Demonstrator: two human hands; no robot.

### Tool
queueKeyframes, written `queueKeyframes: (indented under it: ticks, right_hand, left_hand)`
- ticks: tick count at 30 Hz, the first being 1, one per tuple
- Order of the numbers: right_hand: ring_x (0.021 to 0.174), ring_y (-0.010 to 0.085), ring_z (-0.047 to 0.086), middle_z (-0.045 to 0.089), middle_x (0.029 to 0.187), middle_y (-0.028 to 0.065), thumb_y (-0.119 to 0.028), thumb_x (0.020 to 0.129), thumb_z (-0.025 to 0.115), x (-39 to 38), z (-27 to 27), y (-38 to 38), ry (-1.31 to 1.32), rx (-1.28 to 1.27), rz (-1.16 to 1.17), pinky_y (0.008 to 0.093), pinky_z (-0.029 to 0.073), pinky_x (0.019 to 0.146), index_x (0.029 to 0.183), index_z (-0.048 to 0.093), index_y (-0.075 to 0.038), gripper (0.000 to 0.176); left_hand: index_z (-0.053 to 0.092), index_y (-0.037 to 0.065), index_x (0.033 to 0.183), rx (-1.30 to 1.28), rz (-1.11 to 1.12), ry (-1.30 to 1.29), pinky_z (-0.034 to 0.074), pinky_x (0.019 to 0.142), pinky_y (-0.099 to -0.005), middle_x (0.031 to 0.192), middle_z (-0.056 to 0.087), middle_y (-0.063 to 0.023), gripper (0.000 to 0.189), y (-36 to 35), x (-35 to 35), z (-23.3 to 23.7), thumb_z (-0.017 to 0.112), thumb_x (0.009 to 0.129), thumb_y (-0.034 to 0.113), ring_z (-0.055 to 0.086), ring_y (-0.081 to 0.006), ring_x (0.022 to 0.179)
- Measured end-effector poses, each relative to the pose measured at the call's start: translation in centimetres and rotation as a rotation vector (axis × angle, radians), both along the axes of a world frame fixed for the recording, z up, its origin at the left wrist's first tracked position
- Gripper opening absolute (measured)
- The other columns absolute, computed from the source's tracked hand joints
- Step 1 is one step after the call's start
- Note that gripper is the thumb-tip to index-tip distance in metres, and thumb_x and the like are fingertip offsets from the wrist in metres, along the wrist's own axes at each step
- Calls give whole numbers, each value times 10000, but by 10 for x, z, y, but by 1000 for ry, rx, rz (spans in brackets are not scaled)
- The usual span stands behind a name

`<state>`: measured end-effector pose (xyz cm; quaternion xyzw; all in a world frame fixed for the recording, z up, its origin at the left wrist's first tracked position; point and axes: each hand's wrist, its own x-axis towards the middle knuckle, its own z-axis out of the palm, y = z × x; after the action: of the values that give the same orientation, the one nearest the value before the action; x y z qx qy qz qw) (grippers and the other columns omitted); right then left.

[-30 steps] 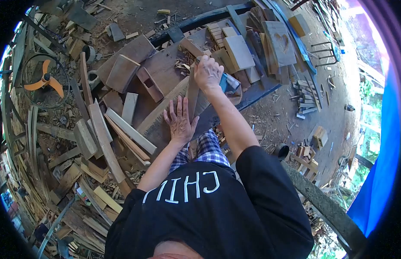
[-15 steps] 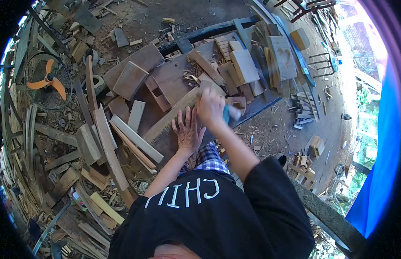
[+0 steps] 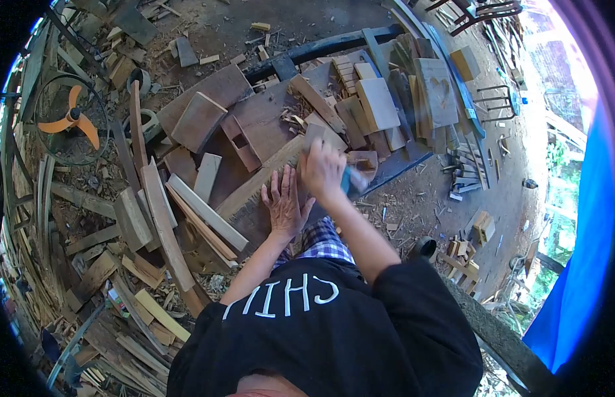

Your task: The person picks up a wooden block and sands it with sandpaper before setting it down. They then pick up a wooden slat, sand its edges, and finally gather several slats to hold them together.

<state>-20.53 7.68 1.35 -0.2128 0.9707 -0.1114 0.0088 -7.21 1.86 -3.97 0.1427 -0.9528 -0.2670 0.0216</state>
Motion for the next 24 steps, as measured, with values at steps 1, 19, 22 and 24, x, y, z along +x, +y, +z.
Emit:
queueKeyframes:
  ticks: [1, 19, 22, 24]
  right_hand:
    - [855, 361, 620, 609, 919, 176, -284, 898, 604, -32, -7, -11, 64, -23, -26, 487, 409, 775, 1004, 540, -47, 268]
    - [853, 394, 641, 623, 926, 196, -350, 901, 624, -14, -9, -6, 70, -26, 3, 515, 450, 767, 1071, 548, -21, 378]
    - [820, 400, 638, 611, 899, 194, -346, 891, 624, 19, 7, 5, -162, 27, 46, 527, 444, 746, 1055, 550, -35, 359]
    - [848, 383, 611, 588, 947, 183, -289, 892, 612, -31, -11, -11, 44, -61, 44, 512, 408, 755, 1015, 543, -55, 274]
  left_hand:
    - [220, 65, 1555, 3, 2, -11, 56, 1155, -613, 1637, 145, -97, 905, 1, -1, 0, 621, 869, 498, 104, -357, 1492]
    - [252, 51, 1542, 11, 22, 67, 110, 1143, -618, 1625, 198, -94, 895, -2, -2, 6, 664, 847, 438, 141, -362, 1481]
    - [248, 54, 1543, -12, -3, -28, 111, 1143, -619, 1624, 206, -94, 894, -1, -1, 5, 665, 853, 440, 146, -367, 1479]
    - [244, 67, 1546, -37, 11, -14, 73, 1156, -595, 1619, 215, -90, 925, -1, -1, 4, 657, 839, 499, 140, -350, 1480]
